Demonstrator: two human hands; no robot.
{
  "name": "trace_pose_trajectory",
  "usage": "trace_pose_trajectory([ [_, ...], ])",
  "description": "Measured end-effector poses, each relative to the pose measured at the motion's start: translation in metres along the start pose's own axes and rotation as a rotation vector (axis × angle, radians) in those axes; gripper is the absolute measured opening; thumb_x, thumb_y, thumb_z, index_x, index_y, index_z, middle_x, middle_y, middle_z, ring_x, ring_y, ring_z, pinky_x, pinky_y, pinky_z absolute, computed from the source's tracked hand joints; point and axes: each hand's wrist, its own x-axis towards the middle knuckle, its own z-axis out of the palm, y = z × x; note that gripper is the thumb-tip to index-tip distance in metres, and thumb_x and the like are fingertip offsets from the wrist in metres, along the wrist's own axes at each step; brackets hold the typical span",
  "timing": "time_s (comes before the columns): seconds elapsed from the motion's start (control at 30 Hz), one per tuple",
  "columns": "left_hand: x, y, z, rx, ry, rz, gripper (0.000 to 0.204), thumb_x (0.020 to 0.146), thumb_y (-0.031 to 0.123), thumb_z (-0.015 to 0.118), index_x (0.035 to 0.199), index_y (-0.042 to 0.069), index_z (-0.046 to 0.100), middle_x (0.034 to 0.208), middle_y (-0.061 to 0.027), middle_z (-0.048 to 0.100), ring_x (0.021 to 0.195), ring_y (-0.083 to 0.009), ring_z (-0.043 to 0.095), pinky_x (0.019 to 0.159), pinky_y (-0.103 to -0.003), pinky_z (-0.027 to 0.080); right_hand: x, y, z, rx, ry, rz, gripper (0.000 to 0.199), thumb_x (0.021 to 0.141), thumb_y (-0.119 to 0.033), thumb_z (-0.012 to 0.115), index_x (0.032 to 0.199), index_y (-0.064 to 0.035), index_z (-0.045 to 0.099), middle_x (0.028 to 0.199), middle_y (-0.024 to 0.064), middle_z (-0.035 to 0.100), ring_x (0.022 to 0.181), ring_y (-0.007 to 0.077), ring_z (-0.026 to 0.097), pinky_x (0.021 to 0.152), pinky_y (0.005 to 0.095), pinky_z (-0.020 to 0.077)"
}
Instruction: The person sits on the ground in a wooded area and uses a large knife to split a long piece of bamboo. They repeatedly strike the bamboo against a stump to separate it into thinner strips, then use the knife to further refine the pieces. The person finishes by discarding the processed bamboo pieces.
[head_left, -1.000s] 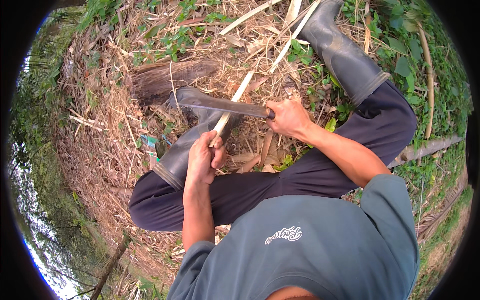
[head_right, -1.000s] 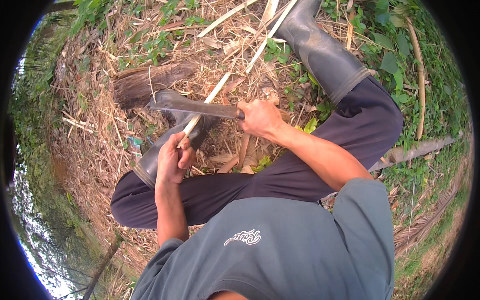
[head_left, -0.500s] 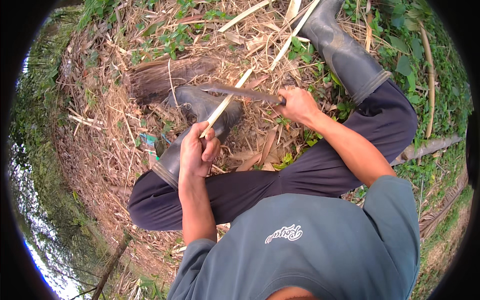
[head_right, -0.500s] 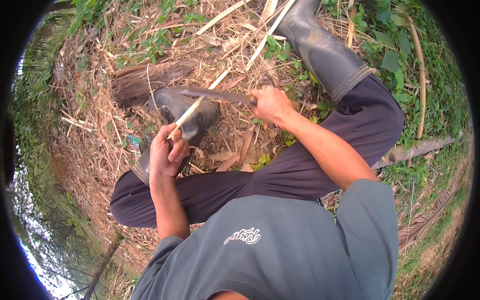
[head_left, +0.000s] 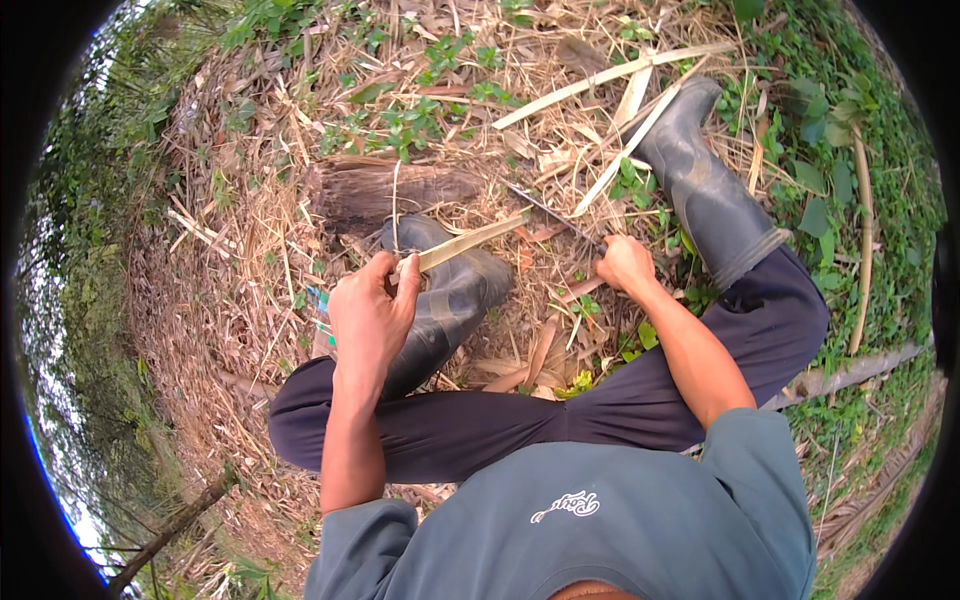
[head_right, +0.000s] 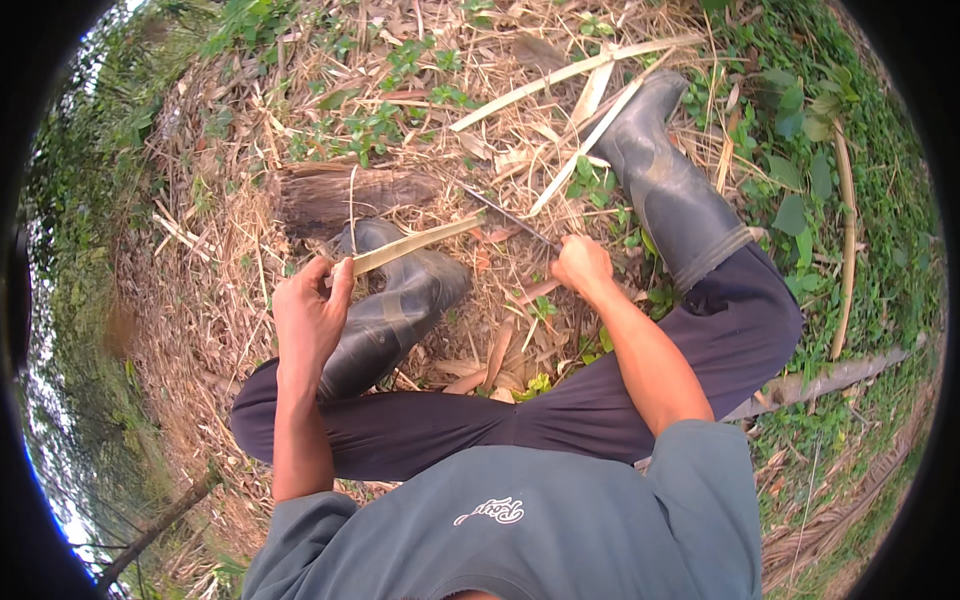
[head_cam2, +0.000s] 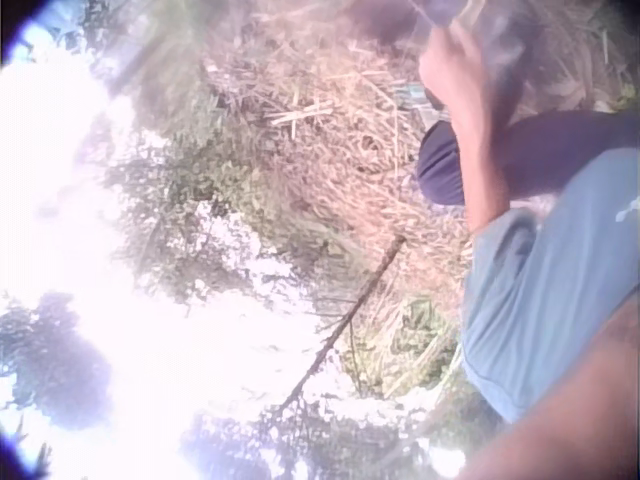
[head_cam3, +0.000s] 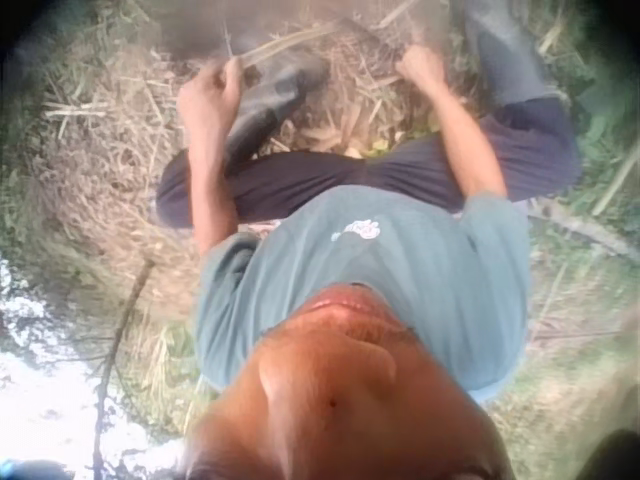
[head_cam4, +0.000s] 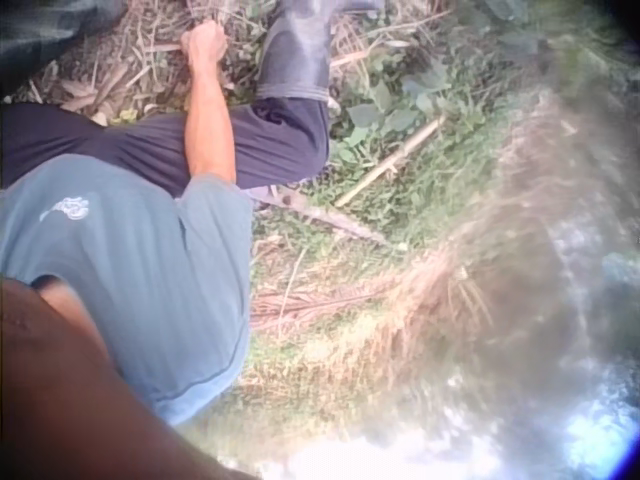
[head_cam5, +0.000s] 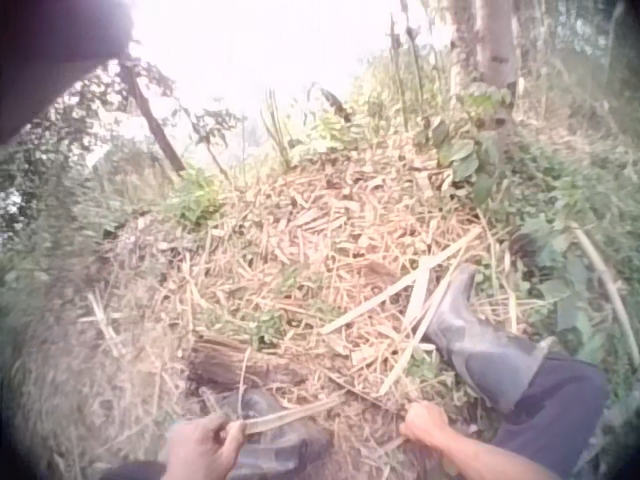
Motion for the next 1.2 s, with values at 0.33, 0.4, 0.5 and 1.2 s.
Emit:
trace_pose_trajectory([
  [0.33,0.047,-0.003,0.04,-0.248,0.328,0.124,0.021,0.092,0.025,0.074,0.099,0.006,0.068,0.082,-0.0124,0.07,0.071,-0.026,0.069,0.065,-0.038,0.053,0.002,-0.004,0.001,0.001,0.018,0.002,0.028,0.073,-0.022,0.066,0.092,-0.0024,0.071,0.092,0.0266,0.071,0.09,0.0463,0.069,0.083,0.0527,0.0542],
  [0.4,0.049,0.004,0.047,-0.385,0.328,0.058,0.022,0.091,0.021,0.075,0.105,0.005,0.066,0.086,-0.0129,0.071,0.072,-0.0249,0.07,0.066,-0.037,0.055,0.0,-0.005,-0.001,-0.013,0.011,0.013,0.032,0.074,-0.023,0.067,0.099,-0.0021,0.072,0.097,0.0271,0.072,0.093,0.0452,0.069,0.086,0.0513,0.0546],
  [0.5,0.051,0.015,0.057,-0.581,0.308,0.002,0.025,0.09,0.014,0.075,0.11,0.003,0.064,0.088,-0.0114,0.072,0.071,-0.0216,0.069,0.063,-0.034,0.055,0.001,-0.001,-0.001,-0.021,0.011,0.027,0.033,0.075,-0.024,0.068,0.099,-0.0025,0.072,0.098,0.0268,0.072,0.094,0.045,0.069,0.086,0.0506,0.0546],
  [1.2,0.032,-0.012,0.035,-1.49,0.295,-0.271,0.026,0.098,0.022,0.072,0.112,0.001,0.074,0.09,-0.0024,0.072,0.082,-0.0077,0.064,0.076,-0.025,0.051,-0.013,-0.012,-0.002,-0.047,-0.053,-0.085,0.059,0.074,-0.032,0.074,0.118,0.0034,0.059,0.102,0.0283,0.071,0.098,0.0444,0.069,0.088,0.0498,0.0536],
])
